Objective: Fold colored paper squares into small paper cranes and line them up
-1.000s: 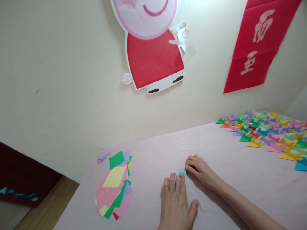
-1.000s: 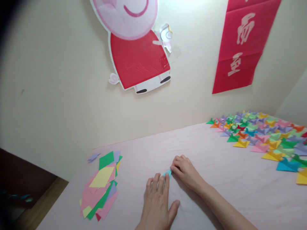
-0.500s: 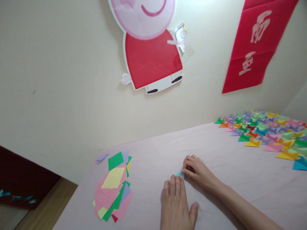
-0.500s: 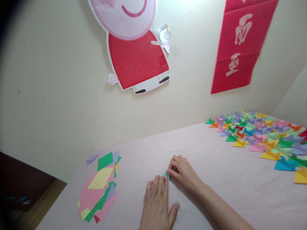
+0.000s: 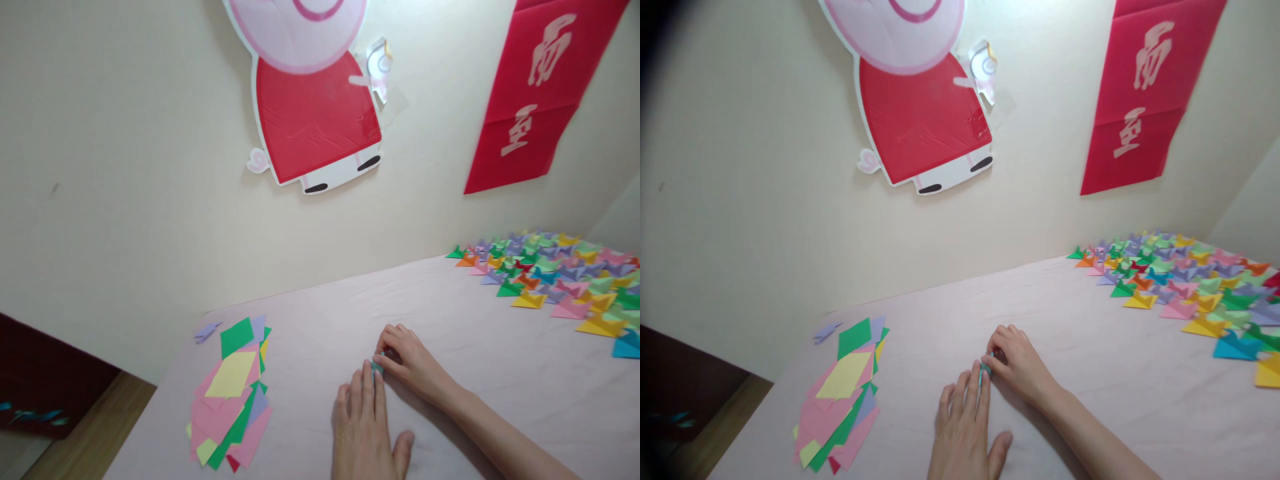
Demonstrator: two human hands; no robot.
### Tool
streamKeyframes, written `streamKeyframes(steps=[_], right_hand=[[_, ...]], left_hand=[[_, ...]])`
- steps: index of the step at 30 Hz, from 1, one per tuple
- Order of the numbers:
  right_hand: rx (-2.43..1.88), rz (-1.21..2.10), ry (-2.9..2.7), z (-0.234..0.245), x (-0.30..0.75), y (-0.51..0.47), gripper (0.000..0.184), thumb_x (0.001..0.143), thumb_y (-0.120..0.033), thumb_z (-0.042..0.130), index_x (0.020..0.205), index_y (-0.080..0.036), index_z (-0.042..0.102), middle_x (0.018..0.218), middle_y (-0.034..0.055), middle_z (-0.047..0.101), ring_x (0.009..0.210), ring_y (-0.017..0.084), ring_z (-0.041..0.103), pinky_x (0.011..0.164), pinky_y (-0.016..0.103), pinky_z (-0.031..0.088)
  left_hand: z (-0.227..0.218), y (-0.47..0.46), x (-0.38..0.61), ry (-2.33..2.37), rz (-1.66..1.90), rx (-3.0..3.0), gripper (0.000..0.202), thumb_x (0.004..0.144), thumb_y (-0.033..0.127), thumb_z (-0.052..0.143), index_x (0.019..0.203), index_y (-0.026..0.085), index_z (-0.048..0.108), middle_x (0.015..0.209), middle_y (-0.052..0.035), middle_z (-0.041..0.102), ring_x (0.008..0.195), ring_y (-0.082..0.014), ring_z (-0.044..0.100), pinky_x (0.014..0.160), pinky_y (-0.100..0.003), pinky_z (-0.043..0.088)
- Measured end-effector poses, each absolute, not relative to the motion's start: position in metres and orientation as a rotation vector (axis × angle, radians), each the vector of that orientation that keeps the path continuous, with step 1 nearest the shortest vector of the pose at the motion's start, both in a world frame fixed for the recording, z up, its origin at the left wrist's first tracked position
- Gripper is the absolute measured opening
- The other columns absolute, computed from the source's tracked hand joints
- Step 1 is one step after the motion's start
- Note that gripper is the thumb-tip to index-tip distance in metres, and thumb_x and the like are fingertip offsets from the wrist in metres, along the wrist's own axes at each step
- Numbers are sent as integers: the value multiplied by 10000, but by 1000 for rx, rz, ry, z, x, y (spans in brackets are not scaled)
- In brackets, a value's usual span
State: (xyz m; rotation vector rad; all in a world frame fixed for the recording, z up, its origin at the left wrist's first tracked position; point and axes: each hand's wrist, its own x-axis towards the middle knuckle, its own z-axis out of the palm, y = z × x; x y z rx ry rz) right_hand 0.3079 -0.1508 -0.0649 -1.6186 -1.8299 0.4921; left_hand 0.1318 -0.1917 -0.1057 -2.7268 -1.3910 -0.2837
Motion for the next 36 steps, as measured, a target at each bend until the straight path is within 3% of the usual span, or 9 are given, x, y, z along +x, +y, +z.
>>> streamKeyframes(steps=[10, 16, 21, 36], right_hand=[[-1629, 488, -1816, -65, 307, -150, 157, 892, -211, 530, 737, -214, 551, 822, 35, 615, 835, 214, 523, 786, 370, 395], [-1655, 475, -1867, -64, 306, -149, 201, 900, -329, 585, 736, -215, 593, 824, 40, 625, 839, 223, 529, 777, 375, 390], [-1676, 494, -1875, -64, 306, -148, 179, 890, -309, 604, 739, -212, 608, 830, 37, 631, 858, 228, 540, 790, 374, 386], [-1634, 557, -1810, -69, 312, -146, 270, 936, -295, 483, 700, -213, 584, 822, 43, 629, 840, 219, 544, 806, 378, 392]], left_hand=[[-102, -194, 132, -1398, -331, -2716, 672, 897, 443, 495, 1501, 167, 388, 1591, -60, 298, 1404, -338, 337, 1113, -509, 339], [-96, -184, 123, -1295, -317, -2863, 679, 894, 449, 480, 1507, 179, 373, 1581, -49, 312, 1386, -354, 371, 1089, -525, 369], [-94, -181, 122, -1287, -303, -2863, 690, 892, 450, 473, 1518, 184, 352, 1592, -41, 280, 1395, -349, 363, 1088, -526, 374], [-81, -181, 127, -1376, -249, -2942, 699, 898, 490, 464, 1513, 176, 356, 1588, -47, 258, 1428, -360, 311, 1117, -581, 343]])
